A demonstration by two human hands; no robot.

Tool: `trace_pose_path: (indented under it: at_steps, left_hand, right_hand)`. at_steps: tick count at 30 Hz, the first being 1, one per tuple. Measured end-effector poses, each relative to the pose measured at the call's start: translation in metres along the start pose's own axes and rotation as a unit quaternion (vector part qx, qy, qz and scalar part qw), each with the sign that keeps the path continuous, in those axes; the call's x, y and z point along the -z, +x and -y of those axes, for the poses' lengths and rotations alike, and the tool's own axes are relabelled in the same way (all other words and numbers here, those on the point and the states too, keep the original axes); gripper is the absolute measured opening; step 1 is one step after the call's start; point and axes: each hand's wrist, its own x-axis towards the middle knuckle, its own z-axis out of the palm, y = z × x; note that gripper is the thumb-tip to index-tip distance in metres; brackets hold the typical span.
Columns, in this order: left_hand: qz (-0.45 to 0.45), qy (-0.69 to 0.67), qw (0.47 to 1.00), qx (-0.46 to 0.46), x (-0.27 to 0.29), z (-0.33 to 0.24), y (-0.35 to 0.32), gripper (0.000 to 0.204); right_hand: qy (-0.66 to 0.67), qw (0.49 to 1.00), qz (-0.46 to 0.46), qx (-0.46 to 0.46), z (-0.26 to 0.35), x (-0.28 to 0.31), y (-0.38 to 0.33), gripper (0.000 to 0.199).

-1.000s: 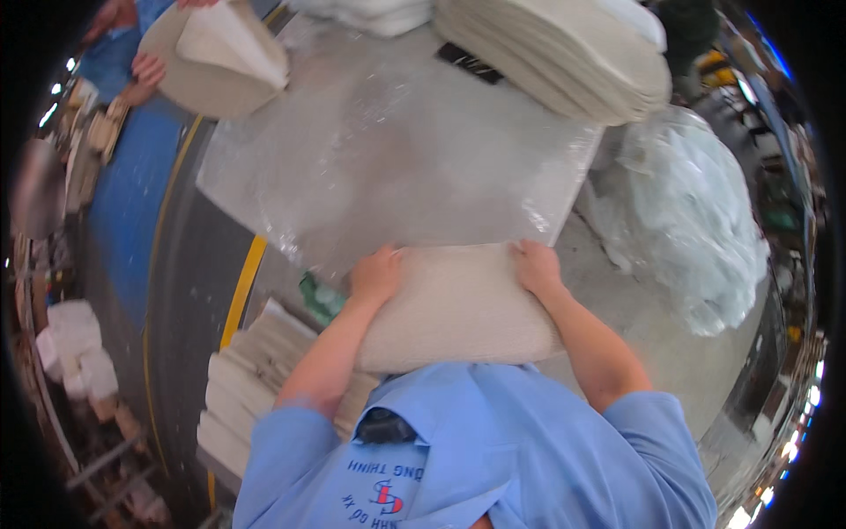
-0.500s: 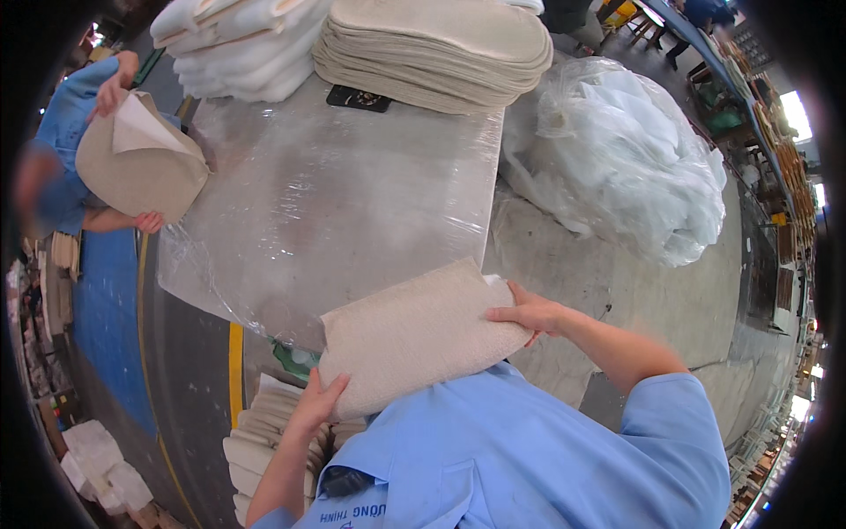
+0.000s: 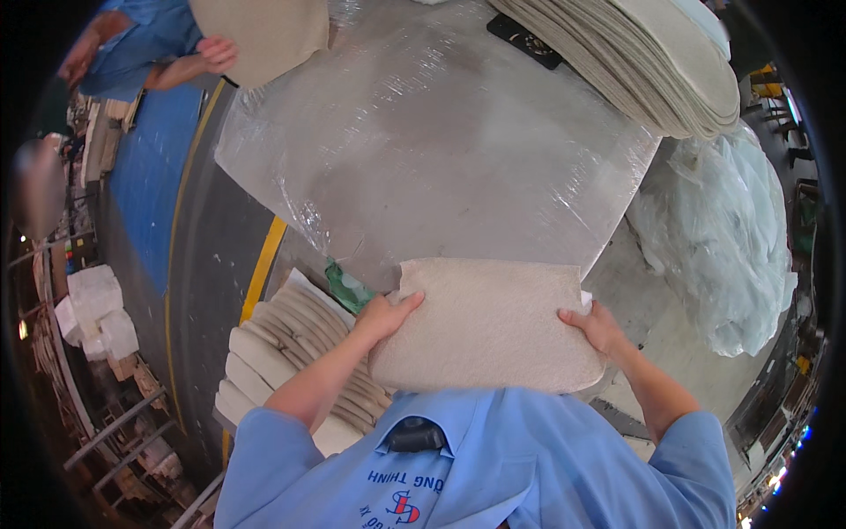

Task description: The person folds beige cushion covers on a table, aligns edges, and stacks them. The person also picks up and places cushion covers from a nearby pile. Other workers are visible in the background performing similar tasks.

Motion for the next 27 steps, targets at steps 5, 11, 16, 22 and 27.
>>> trace_pose_path:
  at_steps: [5, 11, 16, 22, 27]
  left_hand:
    - [0.095, -0.007, 0.995, 0.036, 0.011, -0.01, 0.007, 0.103]
    - [0.181, -0.287, 0.934, -0.113, 0.045, -0.002, 0.014, 0.077]
    - [0.186, -0.452, 0.858, -0.159, 0.097, -0.052, -0.016, 0.066]
    - [0.168, -0.55, 0.656, -0.488, 0.081, -0.152, -0.09, 0.064]
    - [0.08, -0.462, 0.779, -0.415, 0.02, -0.176, -0.073, 0.076]
  right_hand:
    - [-0.007, 0.995, 0.066, -0.069, 0.012, 0.01, 0.011, 0.099]
    - [0.124, 0.979, 0.155, -0.053, -0.012, 0.014, 0.014, 0.087]
    - [0.228, 0.956, 0.183, 0.019, -0.036, -0.003, -0.001, 0.075]
    - [0.447, 0.722, 0.526, 0.049, -0.07, -0.019, 0.012, 0.072]
    - [0.451, 0.634, 0.617, 0.12, 0.001, -0.081, -0.009, 0.07]
